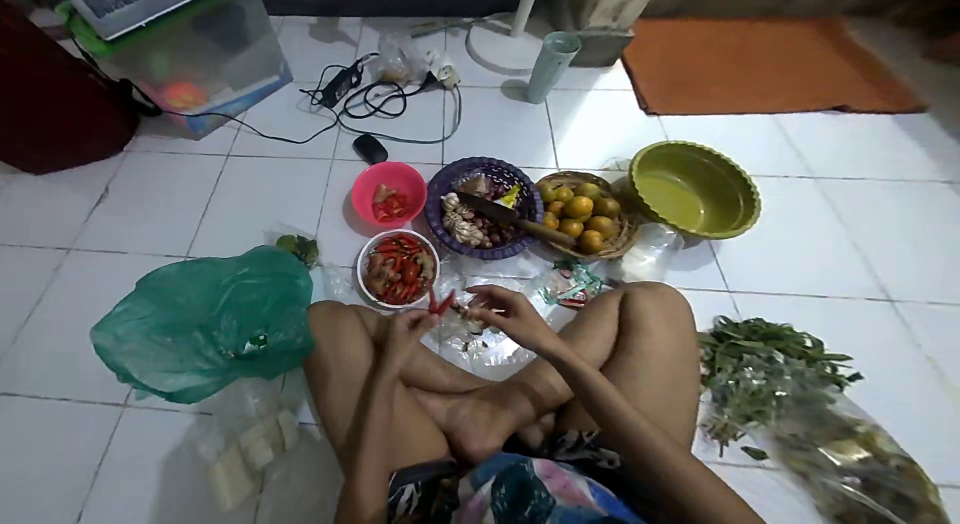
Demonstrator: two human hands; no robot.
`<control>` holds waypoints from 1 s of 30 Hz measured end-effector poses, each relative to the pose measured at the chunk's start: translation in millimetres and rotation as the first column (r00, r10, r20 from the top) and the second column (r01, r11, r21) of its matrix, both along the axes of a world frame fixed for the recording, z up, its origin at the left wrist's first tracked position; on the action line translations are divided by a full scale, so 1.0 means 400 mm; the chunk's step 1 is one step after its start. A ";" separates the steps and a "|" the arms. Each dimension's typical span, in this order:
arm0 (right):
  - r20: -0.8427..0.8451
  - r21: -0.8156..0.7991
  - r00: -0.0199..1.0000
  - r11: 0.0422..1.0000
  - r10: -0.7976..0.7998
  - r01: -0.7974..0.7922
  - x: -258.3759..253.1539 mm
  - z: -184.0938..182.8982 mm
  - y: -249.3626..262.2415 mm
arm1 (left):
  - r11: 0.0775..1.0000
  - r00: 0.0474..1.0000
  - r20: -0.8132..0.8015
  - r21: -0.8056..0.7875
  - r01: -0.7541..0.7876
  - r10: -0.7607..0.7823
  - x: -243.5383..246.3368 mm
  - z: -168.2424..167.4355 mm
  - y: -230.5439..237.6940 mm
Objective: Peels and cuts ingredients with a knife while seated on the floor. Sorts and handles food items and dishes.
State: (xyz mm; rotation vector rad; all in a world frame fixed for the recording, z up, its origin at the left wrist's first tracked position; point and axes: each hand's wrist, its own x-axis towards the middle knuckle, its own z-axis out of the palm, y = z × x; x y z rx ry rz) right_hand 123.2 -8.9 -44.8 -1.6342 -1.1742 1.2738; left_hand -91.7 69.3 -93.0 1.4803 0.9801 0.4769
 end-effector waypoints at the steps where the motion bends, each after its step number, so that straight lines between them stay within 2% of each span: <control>1: -0.027 0.014 1.000 1.000 -0.011 0.011 -0.006 -0.005 -0.011 | 1.000 0.999 -0.034 0.005 0.030 -0.029 0.020 0.003 -0.022; 6: -0.097 0.047 0.990 0.993 -0.101 0.106 -0.021 -0.042 -0.051 | 0.996 0.996 -0.065 -0.071 0.062 -0.066 0.073 0.019 -0.082; 10: -0.105 0.133 0.986 0.980 -0.132 0.146 -0.022 -0.038 -0.087 | 0.991 0.993 -0.087 -0.113 0.064 -0.074 0.074 0.059 -0.107; 14: -0.180 0.217 0.983 0.972 -0.046 0.085 -0.014 -0.034 -0.156 | 0.988 0.977 -0.154 -0.079 0.135 -0.146 0.054 0.097 -0.152; 17: -0.207 0.159 0.977 0.987 0.051 -0.017 0.020 -0.036 -0.195 | 0.995 0.983 -0.161 0.037 0.097 -0.090 0.023 0.087 -0.178; 19: -0.120 0.113 0.993 0.994 0.006 0.008 0.058 -0.039 -0.198 | 0.993 0.988 -0.151 0.118 -0.020 0.038 -0.012 0.051 -0.168; 21: 0.021 0.053 0.992 0.991 -0.124 0.122 0.098 -0.041 -0.180 | 0.977 0.976 -0.115 0.123 -0.172 0.186 -0.046 0.033 -0.136; 24: 0.243 0.022 0.950 0.980 -0.197 0.198 0.142 -0.058 -0.141 | 0.949 0.951 0.015 0.052 -0.310 0.309 -0.083 0.032 -0.083; 27: 0.413 -0.022 0.909 0.997 -0.059 0.075 0.148 -0.082 -0.101 | 0.916 0.889 0.221 -0.085 -0.392 0.401 -0.071 0.004 -0.051; 30: 0.460 -0.209 0.869 0.973 0.184 -0.095 0.114 -0.108 -0.065 | 0.890 0.844 0.290 -0.219 -0.400 0.451 -0.048 0.006 -0.050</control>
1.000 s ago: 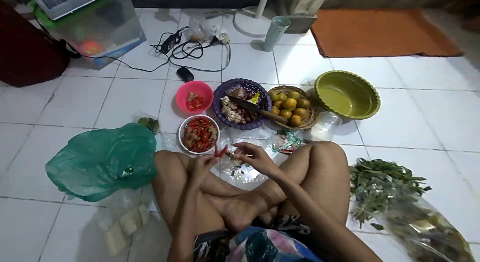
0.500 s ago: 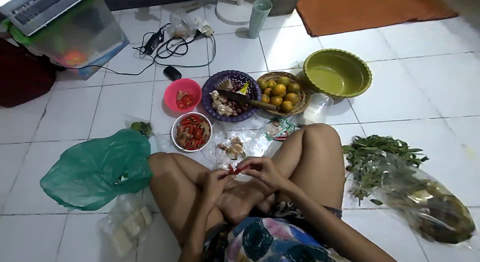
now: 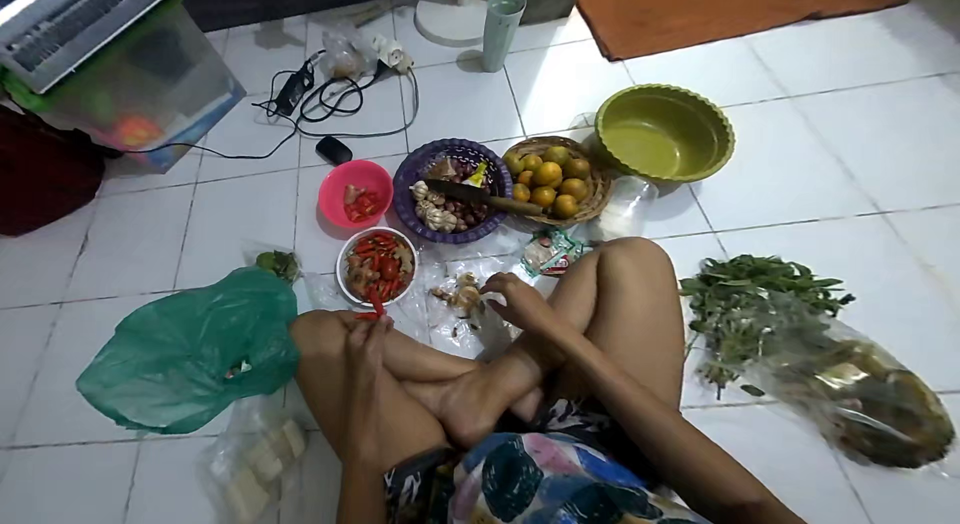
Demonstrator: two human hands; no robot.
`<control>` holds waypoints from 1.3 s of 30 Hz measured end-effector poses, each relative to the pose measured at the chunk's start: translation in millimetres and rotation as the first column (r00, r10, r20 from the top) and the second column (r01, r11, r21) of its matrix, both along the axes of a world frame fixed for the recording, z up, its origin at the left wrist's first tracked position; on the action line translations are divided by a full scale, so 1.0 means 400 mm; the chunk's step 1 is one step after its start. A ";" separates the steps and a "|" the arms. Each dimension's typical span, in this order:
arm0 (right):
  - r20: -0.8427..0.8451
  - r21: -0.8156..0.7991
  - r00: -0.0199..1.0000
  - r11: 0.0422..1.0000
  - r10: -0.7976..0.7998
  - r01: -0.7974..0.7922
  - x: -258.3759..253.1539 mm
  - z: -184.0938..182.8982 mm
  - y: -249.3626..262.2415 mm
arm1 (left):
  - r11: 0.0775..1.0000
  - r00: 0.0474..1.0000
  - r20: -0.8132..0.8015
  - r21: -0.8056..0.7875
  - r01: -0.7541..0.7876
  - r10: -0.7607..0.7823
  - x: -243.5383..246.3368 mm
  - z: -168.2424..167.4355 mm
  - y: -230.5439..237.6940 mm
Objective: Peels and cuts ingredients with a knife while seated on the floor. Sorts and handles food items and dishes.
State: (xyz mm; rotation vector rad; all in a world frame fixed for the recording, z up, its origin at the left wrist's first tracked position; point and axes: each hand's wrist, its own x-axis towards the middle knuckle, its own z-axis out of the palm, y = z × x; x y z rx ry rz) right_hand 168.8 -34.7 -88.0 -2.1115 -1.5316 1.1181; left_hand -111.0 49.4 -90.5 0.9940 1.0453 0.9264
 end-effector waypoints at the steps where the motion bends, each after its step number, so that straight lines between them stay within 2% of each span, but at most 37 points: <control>1: 0.011 -0.069 0.999 0.997 0.035 -0.034 -0.010 -0.005 0.011 | 1.000 1.000 0.019 -0.015 0.006 -0.006 0.003 0.001 -0.001; 3: 0.032 -0.113 0.999 0.993 0.041 -0.037 -0.021 -0.009 0.024 | 0.999 1.000 0.030 -0.034 0.009 -0.008 0.006 0.000 -0.001; 5: 0.054 -0.085 0.999 0.996 0.005 0.000 -0.025 0.001 0.026 | 0.999 1.000 0.012 -0.045 0.005 -0.005 0.004 0.000 -0.002; 7: 0.077 -0.019 0.996 0.999 -0.048 0.050 -0.031 0.019 0.021 | 0.999 0.999 -0.033 -0.009 0.038 -0.038 0.002 -0.009 -0.001; 9: 0.036 0.118 0.994 0.989 -0.099 0.094 -0.039 0.026 0.009 | 0.989 0.981 -0.152 0.066 0.132 -0.121 0.005 -0.015 -0.002; 12: -0.271 0.222 0.958 0.962 -0.093 0.157 -0.072 0.039 -0.011 | 0.946 0.894 -0.388 0.132 0.295 -0.224 0.049 -0.001 -0.021; 14: -0.506 0.151 0.856 0.966 -0.108 0.211 -0.099 0.050 -0.017 | 0.917 0.853 -0.437 0.134 0.377 -0.286 0.087 0.007 -0.043; 16: -0.658 0.083 0.735 0.955 -0.162 0.285 -0.120 0.056 -0.017 | 0.895 0.838 -0.433 0.136 0.424 -0.331 0.118 0.018 -0.061; 19: -0.747 0.035 0.619 0.915 -0.244 0.403 -0.130 0.066 -0.014 | 0.881 0.837 -0.395 0.123 0.457 -0.379 0.147 0.037 -0.069; 28: -0.773 -0.044 0.529 0.861 -0.350 0.506 -0.128 0.088 -0.005 | 0.872 0.869 -0.260 0.145 0.467 -0.422 0.155 0.052 -0.078; 34: -0.830 -0.212 0.346 0.821 -0.437 0.530 -0.137 0.089 -0.002 | 0.883 0.893 -0.202 0.172 0.437 -0.402 0.159 0.050 -0.084; 39: -0.825 -0.318 0.262 0.795 -0.500 0.517 -0.134 0.090 -0.002 | 0.896 0.912 -0.148 0.181 0.405 -0.382 0.162 0.037 -0.093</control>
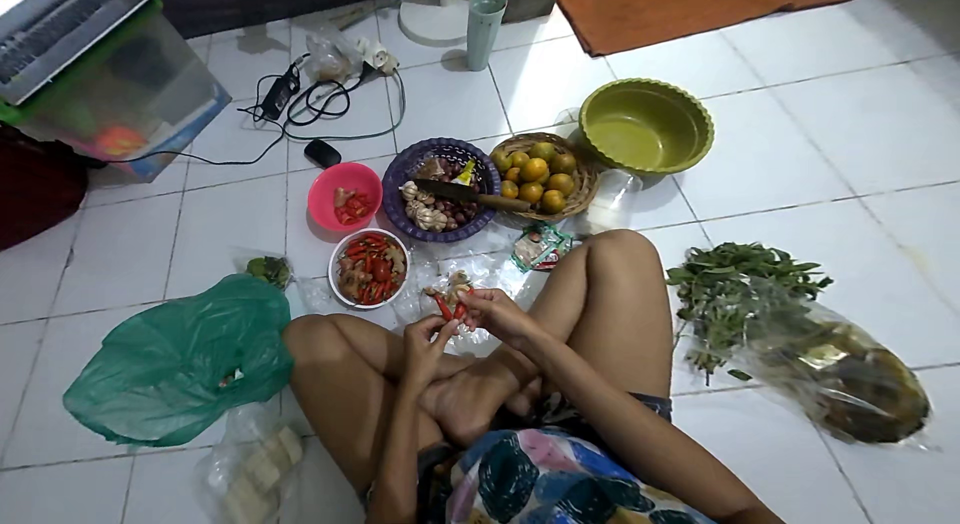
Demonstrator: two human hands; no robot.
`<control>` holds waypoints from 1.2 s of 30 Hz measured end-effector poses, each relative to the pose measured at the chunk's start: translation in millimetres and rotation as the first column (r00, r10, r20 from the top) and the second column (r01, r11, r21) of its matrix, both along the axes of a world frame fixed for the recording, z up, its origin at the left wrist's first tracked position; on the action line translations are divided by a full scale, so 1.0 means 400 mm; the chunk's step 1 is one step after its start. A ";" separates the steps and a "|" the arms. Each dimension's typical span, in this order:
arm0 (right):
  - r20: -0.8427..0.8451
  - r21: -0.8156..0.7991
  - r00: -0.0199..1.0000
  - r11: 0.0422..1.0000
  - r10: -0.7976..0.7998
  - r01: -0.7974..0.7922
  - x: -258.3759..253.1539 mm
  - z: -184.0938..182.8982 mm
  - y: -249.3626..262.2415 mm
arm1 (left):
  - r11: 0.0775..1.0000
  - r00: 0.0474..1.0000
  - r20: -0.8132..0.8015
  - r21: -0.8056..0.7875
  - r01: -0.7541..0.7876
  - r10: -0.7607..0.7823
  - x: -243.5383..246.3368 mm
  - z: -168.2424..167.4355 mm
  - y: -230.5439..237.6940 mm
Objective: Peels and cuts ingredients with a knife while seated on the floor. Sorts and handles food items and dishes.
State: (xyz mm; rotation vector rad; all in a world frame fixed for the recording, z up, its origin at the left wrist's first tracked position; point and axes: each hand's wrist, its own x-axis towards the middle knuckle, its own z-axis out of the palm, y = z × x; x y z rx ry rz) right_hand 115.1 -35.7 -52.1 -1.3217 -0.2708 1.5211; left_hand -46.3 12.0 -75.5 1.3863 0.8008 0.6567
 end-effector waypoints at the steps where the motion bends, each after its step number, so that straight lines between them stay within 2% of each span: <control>1: -0.015 -0.018 1.000 1.000 0.002 -0.002 0.001 0.001 0.000 | 1.000 1.000 0.006 -0.007 0.004 -0.004 0.000 -0.004 -0.001; 7: -0.094 -0.129 0.995 0.990 0.043 -0.055 0.014 -0.021 -0.012 | 0.995 0.997 -0.016 -0.061 0.074 -0.075 -0.003 -0.017 0.000; 12: -0.192 -0.187 0.980 0.979 0.043 -0.080 0.019 -0.032 -0.013 | 0.993 0.993 0.061 -0.048 0.108 -0.105 -0.013 -0.044 0.006; 14: -0.185 -0.206 0.983 0.978 -0.007 -0.032 0.016 -0.028 -0.007 | 0.993 0.995 0.050 -0.070 0.091 -0.088 -0.015 -0.045 0.011; 18: -0.194 -0.210 0.956 0.961 -0.220 0.178 0.023 -0.022 0.029 | 0.990 0.999 0.040 -0.136 0.039 -0.034 -0.024 -0.065 0.019; 22: -0.116 -0.164 0.953 0.952 -0.280 0.260 0.034 0.059 0.165 | 0.990 1.000 -0.001 -0.142 -0.019 0.019 -0.026 -0.078 0.031; 26: -0.049 0.017 0.987 0.988 -0.152 0.153 0.030 0.155 0.355 | 0.991 0.998 -0.054 -0.126 -0.052 0.045 -0.012 -0.071 0.047; 29: 0.012 0.096 0.998 0.993 -0.068 0.066 0.006 0.230 0.440 | 0.989 0.995 -0.064 -0.126 -0.081 0.073 -0.016 -0.074 0.051; 32: 0.110 0.106 0.994 0.994 -0.029 0.017 -0.015 0.231 0.430 | 0.990 0.993 -0.072 -0.100 -0.101 0.094 -0.029 -0.075 0.048; 34: 0.226 0.124 0.968 0.983 0.109 -0.139 -0.013 0.190 0.377 | 0.990 0.993 -0.053 -0.083 -0.114 0.110 -0.031 -0.080 0.043; 36: 0.371 0.081 0.900 0.957 0.230 -0.278 -0.013 0.154 0.311 | 0.988 0.990 -0.061 -0.078 -0.130 0.125 -0.027 -0.087 0.041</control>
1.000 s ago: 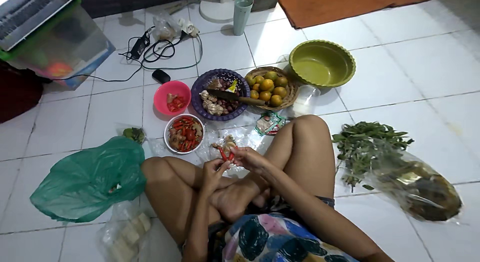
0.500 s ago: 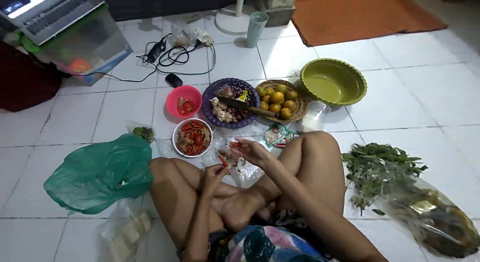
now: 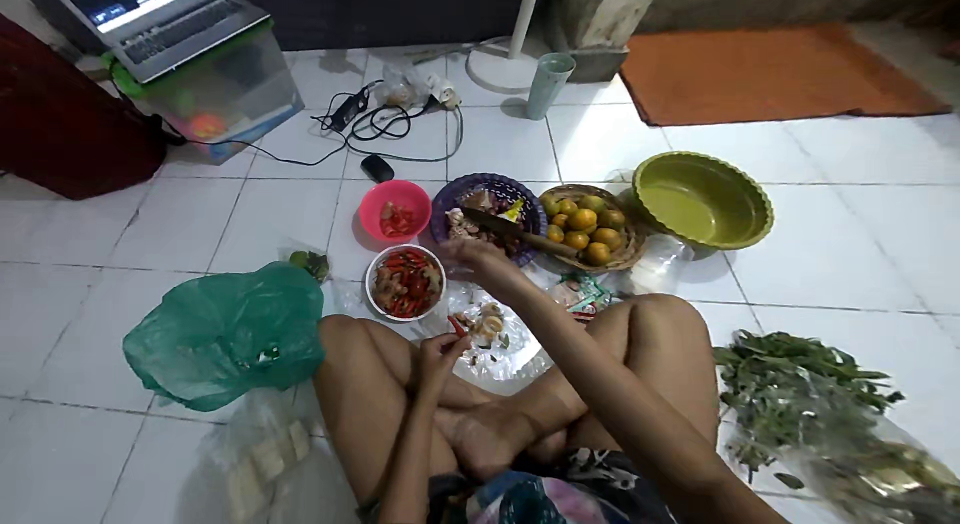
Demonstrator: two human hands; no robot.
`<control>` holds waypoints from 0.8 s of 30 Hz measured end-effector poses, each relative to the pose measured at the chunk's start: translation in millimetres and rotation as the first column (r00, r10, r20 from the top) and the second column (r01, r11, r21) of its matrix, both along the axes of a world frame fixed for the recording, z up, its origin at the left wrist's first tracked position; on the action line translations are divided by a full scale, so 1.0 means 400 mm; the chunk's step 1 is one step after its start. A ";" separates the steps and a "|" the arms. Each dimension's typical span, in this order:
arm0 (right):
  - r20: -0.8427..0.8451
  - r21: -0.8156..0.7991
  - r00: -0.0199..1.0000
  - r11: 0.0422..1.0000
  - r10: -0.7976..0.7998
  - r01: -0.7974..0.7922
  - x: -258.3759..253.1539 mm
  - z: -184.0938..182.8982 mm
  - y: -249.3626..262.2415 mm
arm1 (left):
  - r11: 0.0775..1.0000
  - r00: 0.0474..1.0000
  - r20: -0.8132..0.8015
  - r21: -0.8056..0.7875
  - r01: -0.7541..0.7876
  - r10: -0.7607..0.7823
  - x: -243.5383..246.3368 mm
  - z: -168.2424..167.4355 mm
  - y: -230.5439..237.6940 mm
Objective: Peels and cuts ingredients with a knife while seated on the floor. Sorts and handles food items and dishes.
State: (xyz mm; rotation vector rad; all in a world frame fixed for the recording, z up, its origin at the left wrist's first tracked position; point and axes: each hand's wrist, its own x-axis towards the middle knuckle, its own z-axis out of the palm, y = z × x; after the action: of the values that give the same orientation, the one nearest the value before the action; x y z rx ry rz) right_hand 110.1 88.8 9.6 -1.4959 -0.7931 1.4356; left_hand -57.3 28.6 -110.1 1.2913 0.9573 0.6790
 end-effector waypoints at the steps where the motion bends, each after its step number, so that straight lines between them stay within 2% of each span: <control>1: 0.086 -0.013 0.993 0.996 0.085 -0.084 0.004 -0.021 -0.035 | 1.000 1.000 -0.021 -0.009 -0.009 0.009 0.004 0.000 0.000; 4: 0.335 -0.057 0.884 0.943 0.326 -0.327 0.023 -0.094 -0.128 | 0.999 0.996 -0.085 -0.043 -0.026 0.022 0.020 0.003 0.003; 6: 0.406 -0.081 0.827 0.917 0.388 -0.391 0.030 -0.133 -0.176 | 0.999 0.992 -0.122 -0.037 -0.017 0.012 0.027 0.007 0.003; 9: 0.414 -0.070 0.834 0.926 0.364 -0.370 0.032 -0.170 -0.226 | 0.999 0.992 -0.125 0.033 -0.022 0.026 0.031 -0.008 0.002; 13: 0.349 -0.084 0.903 0.968 0.250 -0.235 0.022 -0.185 -0.252 | 1.000 0.988 -0.151 0.003 -0.008 0.008 0.030 0.009 0.000; 16: 0.358 -0.045 0.916 0.983 0.181 -0.177 0.016 -0.189 -0.261 | 0.998 0.972 -0.233 0.056 -0.014 0.027 0.035 0.017 -0.004; 19: 0.458 0.055 0.880 0.983 0.129 -0.174 0.010 -0.197 -0.270 | 0.981 0.938 -0.345 0.191 0.040 0.029 0.039 0.027 -0.007; 21: 0.547 0.104 0.834 0.982 0.075 -0.156 0.007 -0.202 -0.273 | 0.949 0.941 -0.333 0.312 0.053 0.057 0.045 0.010 -0.014; 24: 0.606 0.109 0.794 0.985 0.042 -0.135 0.007 -0.203 -0.278 | 0.919 0.954 -0.290 0.390 0.048 0.074 0.054 -0.006 -0.023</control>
State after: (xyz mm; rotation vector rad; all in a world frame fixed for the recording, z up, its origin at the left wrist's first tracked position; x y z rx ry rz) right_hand 112.8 -22.2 -71.6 -1.8417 -1.3414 0.9199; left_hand -35.7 19.3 -112.5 1.7854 1.1111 0.7227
